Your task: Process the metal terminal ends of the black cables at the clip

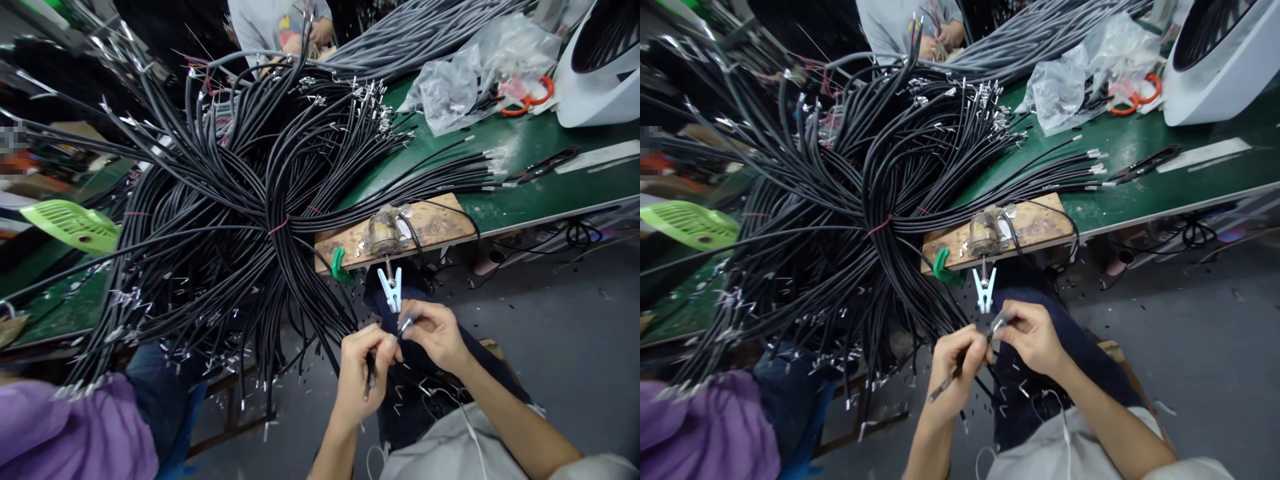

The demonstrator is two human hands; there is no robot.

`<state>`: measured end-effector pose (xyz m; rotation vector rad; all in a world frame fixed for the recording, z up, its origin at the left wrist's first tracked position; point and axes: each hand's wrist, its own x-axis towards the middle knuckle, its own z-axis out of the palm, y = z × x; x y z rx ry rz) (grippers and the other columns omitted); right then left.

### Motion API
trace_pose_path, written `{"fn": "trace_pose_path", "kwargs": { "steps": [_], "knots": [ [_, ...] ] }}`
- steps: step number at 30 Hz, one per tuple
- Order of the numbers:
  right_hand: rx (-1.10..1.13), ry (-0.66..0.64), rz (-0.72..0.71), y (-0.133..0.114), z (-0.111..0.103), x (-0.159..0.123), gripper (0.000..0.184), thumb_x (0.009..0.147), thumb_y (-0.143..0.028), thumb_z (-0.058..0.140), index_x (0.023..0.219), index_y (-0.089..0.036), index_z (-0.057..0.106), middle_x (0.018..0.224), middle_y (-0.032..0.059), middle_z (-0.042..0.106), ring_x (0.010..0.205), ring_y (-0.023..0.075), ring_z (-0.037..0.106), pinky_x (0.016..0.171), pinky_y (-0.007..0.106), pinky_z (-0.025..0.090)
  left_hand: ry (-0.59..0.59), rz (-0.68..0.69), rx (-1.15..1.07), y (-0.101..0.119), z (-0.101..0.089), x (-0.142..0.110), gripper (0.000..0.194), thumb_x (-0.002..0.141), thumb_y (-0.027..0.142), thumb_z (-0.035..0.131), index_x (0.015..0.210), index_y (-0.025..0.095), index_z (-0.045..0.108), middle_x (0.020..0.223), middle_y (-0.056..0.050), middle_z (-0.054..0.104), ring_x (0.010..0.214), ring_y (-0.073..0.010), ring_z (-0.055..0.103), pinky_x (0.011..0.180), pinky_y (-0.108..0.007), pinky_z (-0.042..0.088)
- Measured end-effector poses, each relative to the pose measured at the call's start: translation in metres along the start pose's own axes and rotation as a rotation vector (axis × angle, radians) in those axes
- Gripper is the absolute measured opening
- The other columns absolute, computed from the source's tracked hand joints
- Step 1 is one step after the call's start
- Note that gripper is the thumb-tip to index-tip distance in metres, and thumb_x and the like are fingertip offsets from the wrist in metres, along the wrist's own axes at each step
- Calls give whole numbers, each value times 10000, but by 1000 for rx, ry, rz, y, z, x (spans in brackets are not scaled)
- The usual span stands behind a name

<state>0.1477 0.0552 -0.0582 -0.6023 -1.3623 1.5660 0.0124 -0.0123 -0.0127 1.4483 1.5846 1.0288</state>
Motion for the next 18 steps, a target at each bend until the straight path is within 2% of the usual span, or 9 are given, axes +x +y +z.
{"fn": "trace_pose_path", "kwargs": {
  "steps": [2, 5, 7, 8, 11, 13, 15, 18],
  "knots": [
    [-33, 96, -1, -1, 7, -2, 189, 834, -291, 645, 685, -191, 587, 638, 18, 548, 602, 162, 512, 550, 290, 427, 23, 13, -25, -3, 1, 0, 332, 892, 318, 553, 614, 137, 580, 563, 21, 452, 451, -65, 431, 448, -200, 301],
    [-302, 198, -219, -4, 9, -6, 80, 817, -160, 621, 749, -203, 621, 716, 49, 596, 672, 191, 524, 634, 345, 444, 70, -29, -64, -7, 2, 0, 267, 871, 315, 589, 675, 136, 609, 584, 29, 468, 404, -48, 417, 404, -190, 292],
    [-438, 181, -330, -5, 6, -9, 125, 792, -91, 613, 812, -211, 640, 770, 60, 621, 700, 200, 530, 673, 369, 446, 102, -65, -56, -10, 2, -1, 290, 886, 326, 566, 669, 140, 614, 599, 19, 492, 424, -55, 417, 405, -190, 298],
    [-452, 149, -335, -5, 4, -9, 141, 788, -80, 610, 827, -212, 640, 778, 60, 624, 703, 201, 535, 680, 371, 447, 110, -77, -49, -10, 2, -1, 314, 893, 331, 554, 649, 141, 608, 598, 15, 498, 437, -59, 416, 409, -191, 300],
    [-355, 127, -193, -5, -3, -10, 91, 827, -129, 585, 826, -210, 626, 757, 44, 594, 695, 191, 533, 654, 341, 442, 103, -88, -51, -10, 2, -1, 346, 899, 341, 543, 623, 143, 608, 584, 13, 497, 458, -69, 429, 421, -193, 311],
    [-270, 122, -83, -6, -6, -8, 68, 852, -193, 580, 893, -209, 633, 784, 45, 587, 701, 186, 531, 634, 319, 436, 106, -80, -66, -10, 2, -1, 344, 894, 348, 551, 628, 142, 624, 578, 13, 497, 457, -70, 431, 427, -197, 313],
    [-254, 45, -45, -9, -6, -6, 85, 862, -217, 583, 912, -201, 649, 810, 52, 604, 731, 188, 537, 681, 324, 436, 101, -89, -77, -9, 1, 0, 353, 896, 356, 549, 632, 139, 640, 566, 13, 492, 449, -69, 417, 428, -202, 305],
    [-162, -62, 4, -12, -2, -4, 151, 871, -231, 586, 748, -186, 660, 736, 48, 596, 725, 181, 527, 713, 328, 409, -5, -69, -106, -8, -5, 5, 375, 901, 363, 540, 628, 136, 662, 545, 2, 508, 442, -74, 411, 430, -213, 290]
  ]
}}
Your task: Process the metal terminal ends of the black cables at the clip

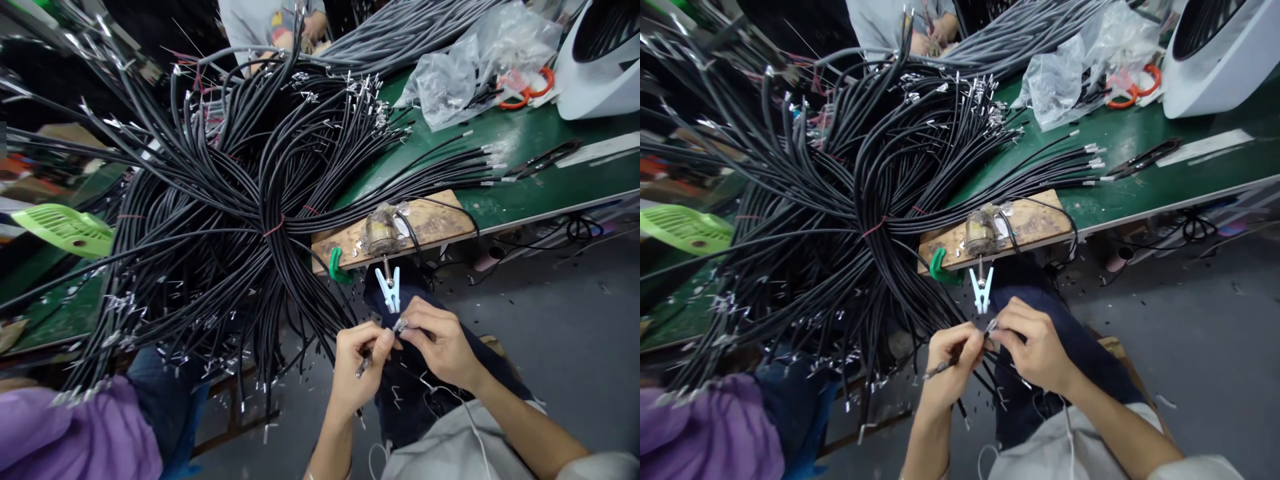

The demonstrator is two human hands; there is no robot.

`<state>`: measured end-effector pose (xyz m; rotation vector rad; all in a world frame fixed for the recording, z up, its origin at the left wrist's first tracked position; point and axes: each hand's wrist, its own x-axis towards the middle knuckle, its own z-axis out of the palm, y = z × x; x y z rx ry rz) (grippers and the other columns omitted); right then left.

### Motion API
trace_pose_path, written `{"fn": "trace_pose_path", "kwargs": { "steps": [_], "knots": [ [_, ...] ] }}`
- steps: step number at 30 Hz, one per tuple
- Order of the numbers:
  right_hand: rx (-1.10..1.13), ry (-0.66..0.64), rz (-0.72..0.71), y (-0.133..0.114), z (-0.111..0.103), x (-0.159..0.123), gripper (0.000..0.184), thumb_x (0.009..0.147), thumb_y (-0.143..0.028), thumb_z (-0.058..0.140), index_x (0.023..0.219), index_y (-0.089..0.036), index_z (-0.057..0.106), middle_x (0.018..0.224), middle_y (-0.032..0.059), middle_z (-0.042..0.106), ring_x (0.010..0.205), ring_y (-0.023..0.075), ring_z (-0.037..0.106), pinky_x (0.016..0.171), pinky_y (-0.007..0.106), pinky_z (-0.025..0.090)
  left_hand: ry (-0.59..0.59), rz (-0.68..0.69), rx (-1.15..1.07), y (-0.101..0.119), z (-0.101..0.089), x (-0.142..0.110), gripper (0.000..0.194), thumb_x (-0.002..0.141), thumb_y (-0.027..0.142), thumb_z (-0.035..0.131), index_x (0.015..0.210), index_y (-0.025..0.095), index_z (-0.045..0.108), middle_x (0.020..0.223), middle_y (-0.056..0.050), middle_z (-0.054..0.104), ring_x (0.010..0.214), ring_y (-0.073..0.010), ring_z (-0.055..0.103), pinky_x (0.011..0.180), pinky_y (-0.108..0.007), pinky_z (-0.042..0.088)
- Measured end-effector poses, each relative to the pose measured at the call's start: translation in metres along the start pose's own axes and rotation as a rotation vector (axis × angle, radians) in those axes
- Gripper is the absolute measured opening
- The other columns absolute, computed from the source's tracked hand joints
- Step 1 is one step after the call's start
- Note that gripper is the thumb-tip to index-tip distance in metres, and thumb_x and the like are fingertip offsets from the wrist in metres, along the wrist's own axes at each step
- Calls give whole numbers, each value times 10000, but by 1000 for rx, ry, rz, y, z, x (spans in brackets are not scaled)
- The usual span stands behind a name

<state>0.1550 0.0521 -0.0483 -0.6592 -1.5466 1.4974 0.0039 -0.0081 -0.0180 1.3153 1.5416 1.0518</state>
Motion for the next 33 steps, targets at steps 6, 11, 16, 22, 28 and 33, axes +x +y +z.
{"fn": "trace_pose_path", "kwargs": {
  "steps": [6, 11, 16, 22, 28, 33],
  "knots": [
    [738, -184, 506, 4, 4, 6, 317, 722, -408, 676, 553, -149, 604, 517, -6, 490, 478, 101, 406, 471, 243, 306, -84, 241, -61, 2, -7, 15, 244, 827, 339, 653, 668, 157, 686, 590, -25, 570, 547, -122, 498, 513, -238, 355],
    [574, -182, 615, 7, -14, 27, 269, 642, -265, 672, 437, -149, 543, 398, -49, 425, 375, 55, 309, 393, 206, 200, -2, 284, 17, 5, 0, 15, 197, 789, 282, 702, 650, 156, 639, 591, -1, 537, 560, -115, 480, 535, -237, 354],
    [620, 15, 443, 6, -16, 56, 363, 749, -440, 714, 586, -123, 644, 521, -13, 538, 488, 70, 421, 468, 201, 326, 66, 339, -19, 5, -2, 10, 140, 780, 262, 712, 699, 165, 652, 627, -5, 570, 587, -121, 513, 551, -231, 386],
    [891, -76, 376, 6, 7, 70, 373, 778, -497, 699, 878, -138, 722, 750, 58, 681, 706, 137, 605, 582, 215, 459, 215, 345, -152, -5, -3, 17, 105, 776, 260, 719, 739, 179, 663, 669, -2, 567, 618, -119, 525, 563, -219, 402],
    [1006, -71, 439, 2, 8, 68, 348, 760, -458, 731, 840, -119, 736, 703, 57, 687, 601, 115, 601, 500, 185, 456, 179, 262, -159, -3, 3, 22, 108, 784, 259, 713, 728, 175, 673, 667, 1, 565, 619, -113, 518, 573, -216, 385],
    [1051, -76, 452, 1, 10, 68, 348, 754, -448, 740, 850, -113, 739, 710, 57, 686, 588, 103, 588, 551, 191, 475, 135, 234, -164, -2, 4, 23, 117, 800, 266, 695, 730, 174, 676, 671, -3, 572, 604, -108, 501, 551, -213, 356]
  ]
}}
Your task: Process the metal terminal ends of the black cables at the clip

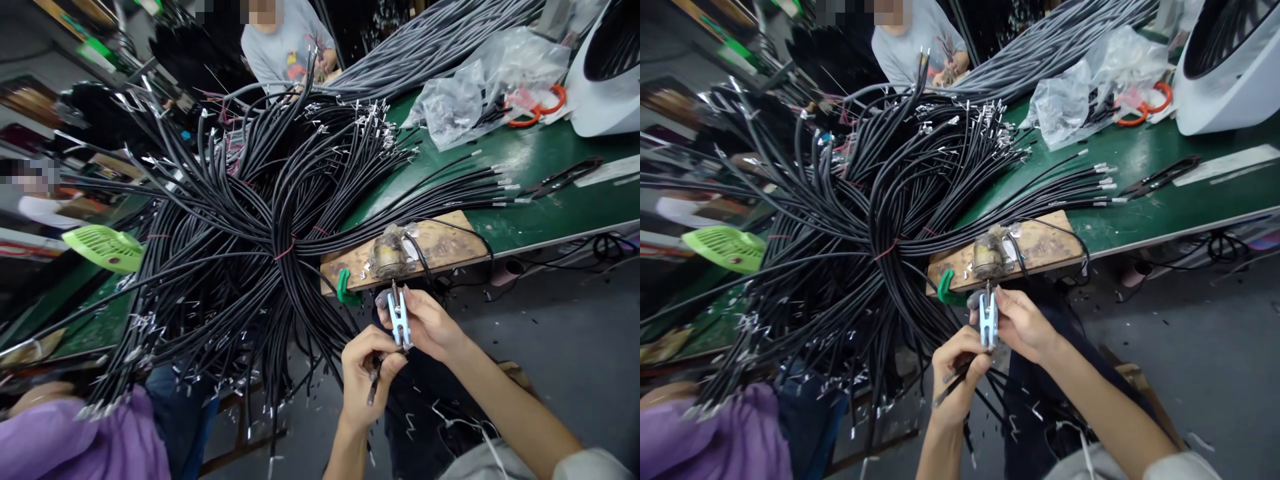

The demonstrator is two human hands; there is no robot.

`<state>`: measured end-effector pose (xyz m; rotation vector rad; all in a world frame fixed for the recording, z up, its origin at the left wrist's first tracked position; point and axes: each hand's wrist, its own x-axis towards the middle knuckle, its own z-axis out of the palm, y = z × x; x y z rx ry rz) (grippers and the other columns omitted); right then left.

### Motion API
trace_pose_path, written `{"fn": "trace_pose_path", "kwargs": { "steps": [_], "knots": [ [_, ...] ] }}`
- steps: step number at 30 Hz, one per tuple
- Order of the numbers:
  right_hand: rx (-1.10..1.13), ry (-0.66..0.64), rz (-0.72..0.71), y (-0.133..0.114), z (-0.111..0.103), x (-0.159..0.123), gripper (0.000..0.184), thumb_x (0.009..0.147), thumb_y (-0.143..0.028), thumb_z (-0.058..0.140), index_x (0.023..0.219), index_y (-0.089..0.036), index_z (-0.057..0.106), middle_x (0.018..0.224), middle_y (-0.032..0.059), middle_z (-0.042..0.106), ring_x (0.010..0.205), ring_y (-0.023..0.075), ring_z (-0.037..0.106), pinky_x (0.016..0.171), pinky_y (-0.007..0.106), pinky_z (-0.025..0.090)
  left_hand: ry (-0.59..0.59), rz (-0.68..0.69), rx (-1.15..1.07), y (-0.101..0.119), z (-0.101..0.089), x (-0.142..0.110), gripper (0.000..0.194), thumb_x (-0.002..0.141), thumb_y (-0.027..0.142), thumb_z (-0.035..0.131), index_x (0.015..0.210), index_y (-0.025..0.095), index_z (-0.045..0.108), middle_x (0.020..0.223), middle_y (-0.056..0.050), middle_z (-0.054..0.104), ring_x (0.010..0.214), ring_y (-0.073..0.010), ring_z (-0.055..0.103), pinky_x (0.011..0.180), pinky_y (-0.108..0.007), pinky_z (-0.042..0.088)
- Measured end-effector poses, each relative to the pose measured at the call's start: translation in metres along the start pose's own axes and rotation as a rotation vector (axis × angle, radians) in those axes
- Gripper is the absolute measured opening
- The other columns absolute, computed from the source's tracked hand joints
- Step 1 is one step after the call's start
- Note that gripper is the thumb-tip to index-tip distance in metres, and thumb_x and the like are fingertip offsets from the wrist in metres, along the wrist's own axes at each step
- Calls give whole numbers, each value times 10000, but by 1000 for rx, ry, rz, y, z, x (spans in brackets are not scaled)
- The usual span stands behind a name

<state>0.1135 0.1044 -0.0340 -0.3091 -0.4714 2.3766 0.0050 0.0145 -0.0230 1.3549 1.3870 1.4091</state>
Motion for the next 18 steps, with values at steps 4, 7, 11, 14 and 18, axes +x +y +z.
{"fn": "trace_pose_path", "kwargs": {
  "steps": [4, 7, 11, 14, 18],
  "knots": [
    [10, -48, 62, 3, -9, 1, 404, 798, -503, 672, 941, -130, 726, 809, 77, 692, 611, 112, 564, 591, 227, 466, -38, -16, 7, 1, -2, 0, 151, 825, 277, 662, 723, 166, 670, 657, -8, 573, 597, -110, 490, 550, -223, 347],
    [-13, 12, 84, 4, -22, -3, 453, 810, -556, 624, 958, -139, 723, 796, 76, 667, 636, 130, 534, 584, 240, 439, -50, -9, 15, 3, -3, -1, 170, 821, 285, 667, 704, 162, 671, 630, -10, 571, 577, -110, 485, 535, -225, 351],
    [-101, 111, 1, -2, -44, -21, 379, 813, -504, 647, 936, -153, 716, 757, 53, 623, 632, 124, 478, 558, 231, 394, -58, 44, 4, 3, -5, -5, 163, 798, 314, 702, 719, 171, 706, 608, -25, 612, 563, -120, 522, 532, -229, 390],
    [-323, 221, -120, -6, -59, -41, 279, 807, -407, 689, 945, -165, 709, 777, 49, 629, 668, 129, 493, 619, 246, 410, -126, 81, -46, -5, -11, -6, 182, 764, 369, 734, 753, 187, 748, 608, -40, 643, 568, -133, 559, 547, -241, 428],
    [-723, 348, -247, -4, -63, -62, 154, 808, -338, 699, 811, -184, 695, 714, 15, 610, 670, 134, 534, 639, 253, 423, -182, 37, -103, -17, -20, -4, 262, 714, 429, 761, 818, 189, 756, 597, -27, 604, 522, -113, 520, 485, -221, 403]
  ]
}}
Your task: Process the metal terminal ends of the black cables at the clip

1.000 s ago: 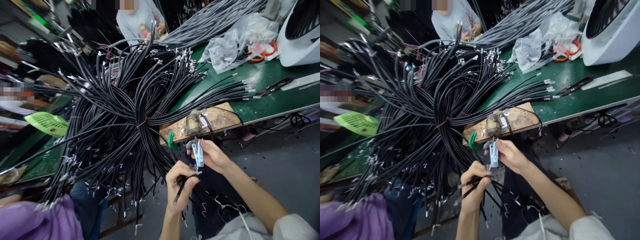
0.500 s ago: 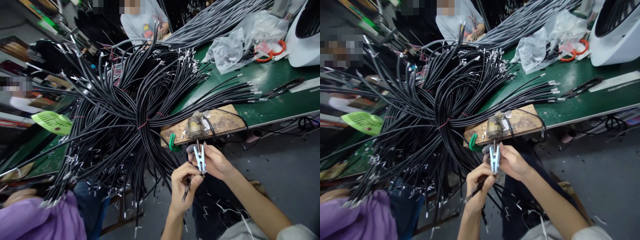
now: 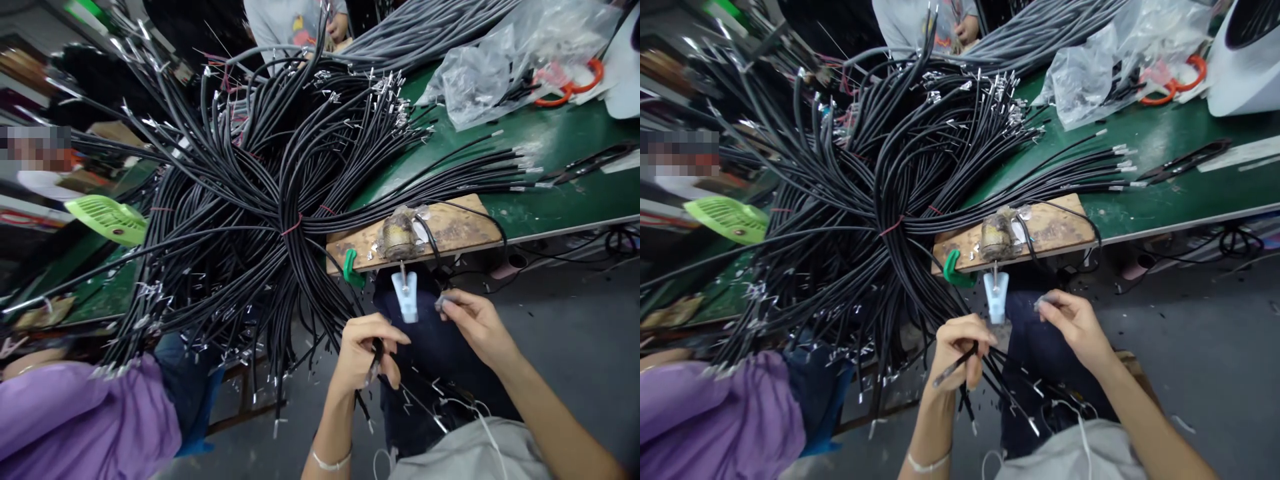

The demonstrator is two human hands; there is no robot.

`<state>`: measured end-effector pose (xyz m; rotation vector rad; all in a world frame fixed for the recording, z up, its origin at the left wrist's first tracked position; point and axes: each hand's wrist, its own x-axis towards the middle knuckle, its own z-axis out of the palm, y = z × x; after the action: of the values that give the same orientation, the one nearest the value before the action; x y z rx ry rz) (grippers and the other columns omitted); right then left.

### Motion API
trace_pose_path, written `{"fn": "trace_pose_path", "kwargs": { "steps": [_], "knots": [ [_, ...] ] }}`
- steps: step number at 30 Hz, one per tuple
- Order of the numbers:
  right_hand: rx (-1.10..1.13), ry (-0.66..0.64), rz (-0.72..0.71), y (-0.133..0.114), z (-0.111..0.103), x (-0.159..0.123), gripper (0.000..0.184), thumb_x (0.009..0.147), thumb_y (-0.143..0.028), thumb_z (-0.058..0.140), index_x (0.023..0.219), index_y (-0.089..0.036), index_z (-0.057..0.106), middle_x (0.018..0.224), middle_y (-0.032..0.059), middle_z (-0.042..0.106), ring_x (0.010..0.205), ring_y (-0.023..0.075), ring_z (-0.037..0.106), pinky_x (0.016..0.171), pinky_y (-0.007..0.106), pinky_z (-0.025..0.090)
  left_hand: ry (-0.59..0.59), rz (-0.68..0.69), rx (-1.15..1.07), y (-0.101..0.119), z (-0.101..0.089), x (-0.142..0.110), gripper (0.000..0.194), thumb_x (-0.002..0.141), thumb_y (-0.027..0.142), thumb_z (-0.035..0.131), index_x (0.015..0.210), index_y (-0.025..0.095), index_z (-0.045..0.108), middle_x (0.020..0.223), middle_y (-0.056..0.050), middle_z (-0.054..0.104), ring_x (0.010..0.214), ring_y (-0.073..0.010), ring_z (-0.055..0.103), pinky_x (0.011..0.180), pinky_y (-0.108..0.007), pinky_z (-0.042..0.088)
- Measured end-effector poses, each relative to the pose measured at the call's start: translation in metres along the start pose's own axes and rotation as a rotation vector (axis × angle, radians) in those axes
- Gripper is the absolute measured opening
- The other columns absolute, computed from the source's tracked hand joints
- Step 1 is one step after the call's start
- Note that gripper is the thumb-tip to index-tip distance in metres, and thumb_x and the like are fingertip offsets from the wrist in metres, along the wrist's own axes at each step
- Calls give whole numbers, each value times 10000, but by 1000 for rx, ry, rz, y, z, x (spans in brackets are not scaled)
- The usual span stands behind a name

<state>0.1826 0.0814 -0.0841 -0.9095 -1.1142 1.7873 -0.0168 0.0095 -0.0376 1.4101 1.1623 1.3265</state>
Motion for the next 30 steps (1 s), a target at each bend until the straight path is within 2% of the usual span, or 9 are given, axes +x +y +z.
{"fn": "trace_pose_path", "kwargs": {
  "steps": [4, 7, 9, 15, 19, 23, 25, 27, 30],
  "knots": [
    [-331, -25, -275, -12, 18, -14, 82, 815, -225, 691, 750, -177, 676, 682, 12, 596, 648, 144, 533, 612, 276, 419, 71, -107, -27, 2, 1, -6, 157, 806, 332, 692, 853, 185, 715, 775, -48, 623, 612, -120, 577, 527, -214, 452],
    [-415, -94, -530, -25, 38, -18, 48, 792, -148, 710, 832, -170, 695, 718, 31, 639, 685, 161, 546, 662, 308, 441, 133, -89, 81, 11, 7, -15, 50, 814, 207, 671, 818, 171, 706, 715, -34, 618, 588, -113, 569, 516, -201, 437],
    [-403, -118, -605, -30, 47, -19, 91, 788, -127, 711, 866, -172, 698, 731, 37, 651, 693, 168, 545, 659, 316, 447, 151, -63, 187, 17, 11, -19, 21, 790, 166, 684, 788, 157, 704, 673, -33, 616, 601, -125, 567, 532, -208, 426],
    [-343, -131, -504, -30, 50, -22, 98, 783, -109, 698, 834, -191, 680, 722, 36, 636, 683, 184, 548, 650, 333, 445, 149, -54, 323, 26, 15, -22, 74, 788, 146, 661, 718, 149, 637, 638, -20, 580, 590, -130, 537, 548, -228, 394],
    [-461, -107, -483, -30, 51, -24, 80, 835, -126, 605, 790, -190, 617, 718, 34, 595, 690, 183, 529, 682, 341, 423, 121, -57, 404, 27, 21, -21, 112, 802, 138, 634, 703, 154, 585, 638, -3, 533, 588, -119, 502, 551, -224, 368],
    [-621, 10, -476, -23, 55, -20, 277, 859, -151, 540, 601, -201, 454, 604, -9, 434, 626, 159, 434, 635, 319, 366, -20, -86, 498, 28, 27, -19, 162, 799, 99, 605, 672, 158, 524, 653, 5, 501, 576, -100, 447, 531, -212, 318],
    [-630, 18, -417, -20, 52, -16, 351, 867, -179, 541, 545, -203, 405, 573, -23, 390, 598, 146, 407, 617, 308, 349, -69, -112, 513, 29, 28, -17, 189, 803, 93, 588, 651, 159, 496, 655, 7, 484, 565, -94, 423, 519, -210, 299],
    [-581, -33, -310, -19, 46, -13, 334, 853, -229, 598, 545, -191, 472, 573, -23, 422, 581, 137, 414, 578, 290, 340, -35, -135, 514, 30, 28, -16, 197, 815, 111, 579, 645, 158, 492, 647, 10, 464, 557, -92, 412, 510, -211, 292],
    [-471, -147, -218, -23, 38, -11, 168, 801, -270, 690, 677, -174, 629, 641, -4, 526, 602, 139, 461, 553, 271, 354, 62, -166, 510, 29, 26, -17, 177, 841, 158, 574, 669, 155, 529, 637, 13, 453, 542, -93, 408, 494, -212, 292]
  ]
}}
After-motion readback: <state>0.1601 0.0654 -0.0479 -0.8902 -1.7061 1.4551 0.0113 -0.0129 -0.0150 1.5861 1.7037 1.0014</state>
